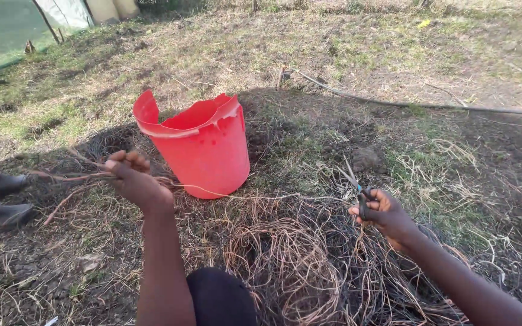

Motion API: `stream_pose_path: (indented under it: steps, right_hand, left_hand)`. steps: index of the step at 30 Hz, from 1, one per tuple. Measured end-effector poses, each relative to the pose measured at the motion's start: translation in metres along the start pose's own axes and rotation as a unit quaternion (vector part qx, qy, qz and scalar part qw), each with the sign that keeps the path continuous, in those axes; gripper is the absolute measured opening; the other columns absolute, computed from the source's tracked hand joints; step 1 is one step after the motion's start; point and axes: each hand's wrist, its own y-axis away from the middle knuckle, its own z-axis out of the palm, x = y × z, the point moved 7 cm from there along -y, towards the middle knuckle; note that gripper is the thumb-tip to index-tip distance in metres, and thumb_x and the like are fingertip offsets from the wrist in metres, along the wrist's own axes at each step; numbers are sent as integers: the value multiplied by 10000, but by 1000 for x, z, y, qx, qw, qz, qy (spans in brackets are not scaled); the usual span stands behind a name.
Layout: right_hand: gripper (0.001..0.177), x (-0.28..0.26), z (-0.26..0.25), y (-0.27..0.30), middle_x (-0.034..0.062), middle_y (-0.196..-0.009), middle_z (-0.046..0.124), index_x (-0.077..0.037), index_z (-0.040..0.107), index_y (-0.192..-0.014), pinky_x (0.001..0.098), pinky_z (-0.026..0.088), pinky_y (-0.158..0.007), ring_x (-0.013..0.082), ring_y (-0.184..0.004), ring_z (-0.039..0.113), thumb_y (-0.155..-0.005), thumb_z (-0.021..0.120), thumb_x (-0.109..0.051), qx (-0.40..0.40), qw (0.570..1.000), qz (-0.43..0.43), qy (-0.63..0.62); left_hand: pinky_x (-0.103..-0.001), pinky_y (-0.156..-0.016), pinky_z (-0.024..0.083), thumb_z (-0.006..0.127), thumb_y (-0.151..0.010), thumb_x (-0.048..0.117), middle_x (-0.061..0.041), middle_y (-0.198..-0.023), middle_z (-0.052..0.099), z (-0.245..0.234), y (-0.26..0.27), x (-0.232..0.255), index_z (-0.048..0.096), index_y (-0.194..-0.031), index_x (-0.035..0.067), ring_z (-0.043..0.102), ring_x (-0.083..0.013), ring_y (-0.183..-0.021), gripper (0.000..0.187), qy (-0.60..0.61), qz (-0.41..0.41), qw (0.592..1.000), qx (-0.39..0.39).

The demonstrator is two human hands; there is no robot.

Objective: Cutting dried vines into smaller pieces using scissors

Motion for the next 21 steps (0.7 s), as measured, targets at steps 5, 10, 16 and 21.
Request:
stream_pose_path:
  steps: [5,10,16,21]
  right_hand:
    - [503,-70,59,41,259,-931,800,99,614,-1267,345,691,-639,285,-730,799,-841,880,70,7,999,-23,30]
    - [557,-90,81,63,228,-909,800,67,602,-1285,367,713,-637,277,-740,807,-823,912,26,17,999,-27,15]
    - [574,-74,66,50,249,-861,807,56,604,-1310,327,686,-576,269,-633,790,-841,926,-24,10,1000,-26,11]
    - [719,-47,0,22,111,-1240,853,-124,613,-1457,441,607,-912,264,-1066,836,-790,878,-165,79,927,55,364]
  left_hand:
    - [-188,-482,431,444,-1182,419,-21,-723,611,92,133,-14,738,-1161,148,499,-68,-546,401,-208,-138,927,-280]
    - [-254,-525,481,578,-1115,378,-26,-609,620,112,292,-38,871,-1195,201,538,-131,-533,352,-276,-235,740,-566]
    - [-380,-526,463,642,-1066,314,-113,-567,646,114,282,-52,875,-1098,268,563,-269,-472,239,-368,-121,694,-606]
    - [-175,-447,249,434,-1184,304,64,-617,396,106,210,-49,729,-1062,78,321,-22,-489,391,-154,-278,869,-380]
